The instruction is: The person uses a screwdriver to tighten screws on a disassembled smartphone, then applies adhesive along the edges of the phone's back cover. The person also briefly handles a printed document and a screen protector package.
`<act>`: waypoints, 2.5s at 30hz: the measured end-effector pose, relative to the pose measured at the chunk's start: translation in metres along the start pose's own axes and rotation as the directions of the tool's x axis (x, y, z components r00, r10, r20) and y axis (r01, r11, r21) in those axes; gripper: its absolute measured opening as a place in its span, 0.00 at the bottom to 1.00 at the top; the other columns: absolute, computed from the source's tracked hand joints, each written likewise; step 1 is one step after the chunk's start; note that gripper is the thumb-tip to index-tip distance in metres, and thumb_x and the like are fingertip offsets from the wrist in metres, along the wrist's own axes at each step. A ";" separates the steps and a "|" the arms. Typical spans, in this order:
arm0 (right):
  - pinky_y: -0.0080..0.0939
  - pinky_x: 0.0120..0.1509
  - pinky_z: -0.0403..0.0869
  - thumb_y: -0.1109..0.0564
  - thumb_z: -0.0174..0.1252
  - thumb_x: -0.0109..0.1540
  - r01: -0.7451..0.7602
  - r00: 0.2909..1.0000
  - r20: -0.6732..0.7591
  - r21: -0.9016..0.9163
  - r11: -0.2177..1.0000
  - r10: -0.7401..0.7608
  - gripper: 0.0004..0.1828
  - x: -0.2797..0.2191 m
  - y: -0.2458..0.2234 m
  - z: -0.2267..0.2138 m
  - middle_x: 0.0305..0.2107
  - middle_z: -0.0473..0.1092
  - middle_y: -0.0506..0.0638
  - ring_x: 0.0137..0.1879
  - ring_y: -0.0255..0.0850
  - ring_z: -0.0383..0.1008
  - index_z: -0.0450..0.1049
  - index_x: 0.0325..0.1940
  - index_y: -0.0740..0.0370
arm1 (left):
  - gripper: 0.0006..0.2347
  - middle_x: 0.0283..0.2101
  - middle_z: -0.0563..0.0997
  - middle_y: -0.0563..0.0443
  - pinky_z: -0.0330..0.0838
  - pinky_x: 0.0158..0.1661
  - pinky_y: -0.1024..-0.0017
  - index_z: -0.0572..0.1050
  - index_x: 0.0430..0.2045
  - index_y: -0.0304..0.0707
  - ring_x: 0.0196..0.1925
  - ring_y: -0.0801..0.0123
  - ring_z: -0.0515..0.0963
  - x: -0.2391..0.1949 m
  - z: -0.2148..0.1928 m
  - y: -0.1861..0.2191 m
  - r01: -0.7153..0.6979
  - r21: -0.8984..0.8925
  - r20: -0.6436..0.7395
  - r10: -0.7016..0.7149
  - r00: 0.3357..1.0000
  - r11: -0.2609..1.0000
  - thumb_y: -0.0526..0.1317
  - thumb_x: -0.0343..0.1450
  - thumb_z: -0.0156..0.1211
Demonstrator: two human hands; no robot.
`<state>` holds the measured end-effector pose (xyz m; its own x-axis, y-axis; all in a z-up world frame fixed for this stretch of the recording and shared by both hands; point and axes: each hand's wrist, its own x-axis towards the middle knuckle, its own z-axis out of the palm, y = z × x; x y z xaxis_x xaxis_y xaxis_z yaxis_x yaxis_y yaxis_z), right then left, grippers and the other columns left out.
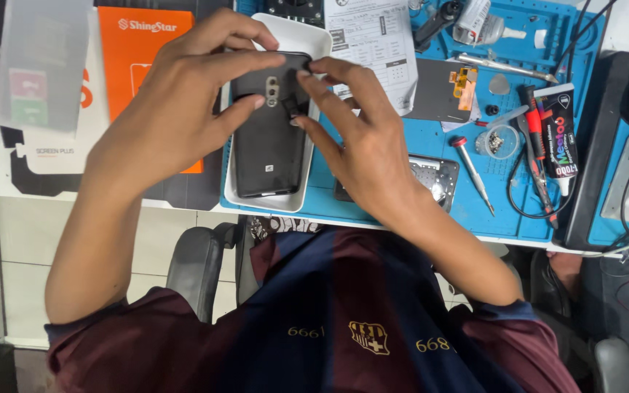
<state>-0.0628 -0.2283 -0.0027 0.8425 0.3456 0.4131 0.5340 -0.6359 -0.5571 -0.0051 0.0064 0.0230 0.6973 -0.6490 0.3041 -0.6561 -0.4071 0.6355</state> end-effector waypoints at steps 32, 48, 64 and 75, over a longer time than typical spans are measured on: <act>0.47 0.55 0.77 0.69 0.65 0.63 -0.130 0.990 -0.043 0.092 0.987 0.134 0.16 0.015 0.003 0.037 0.52 0.74 0.55 0.50 0.53 0.78 0.79 0.55 0.66 | 0.16 0.46 0.77 0.54 0.66 0.32 0.83 0.71 0.56 0.29 0.38 0.85 0.77 -0.019 0.012 -0.010 0.297 -0.550 -0.112 -0.421 0.900 0.781 0.23 0.73 0.53; 0.47 0.54 0.79 0.53 0.71 0.60 -0.291 0.953 -0.019 0.215 0.932 0.302 0.16 0.019 -0.009 0.035 0.47 0.77 0.65 0.48 0.52 0.81 0.81 0.43 0.69 | 0.06 0.36 0.81 0.43 0.75 0.29 0.73 0.82 0.42 0.26 0.29 0.64 0.84 -0.004 0.028 -0.021 0.207 -0.019 -0.209 -0.206 0.956 0.978 0.27 0.73 0.65; 0.32 0.39 0.81 0.65 0.67 0.56 -0.426 0.864 -0.058 0.445 0.788 0.500 0.01 0.015 -0.001 0.035 0.48 0.80 0.57 0.42 0.37 0.83 0.82 0.31 0.66 | 0.04 0.35 0.80 0.45 0.76 0.33 0.73 0.82 0.39 0.26 0.30 0.66 0.84 -0.002 0.042 -0.021 0.182 -0.016 -0.316 -0.177 0.932 0.983 0.29 0.74 0.69; 0.40 0.59 0.77 0.66 0.68 0.56 -0.311 0.888 -0.163 0.475 0.823 0.430 0.01 0.013 -0.002 0.053 0.45 0.80 0.53 0.50 0.40 0.82 0.82 0.31 0.66 | 0.35 0.60 0.61 0.32 0.77 0.42 0.64 0.57 0.68 0.16 0.45 0.51 0.80 -0.021 0.043 0.028 0.356 0.075 -0.084 -0.350 0.933 0.932 0.32 0.68 0.68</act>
<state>-0.0490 -0.1863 -0.0341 0.9663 -0.0786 0.2450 0.2109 -0.3034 -0.9292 -0.0499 -0.0190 0.0038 0.9042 -0.4096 0.1209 -0.3847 -0.6581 0.6473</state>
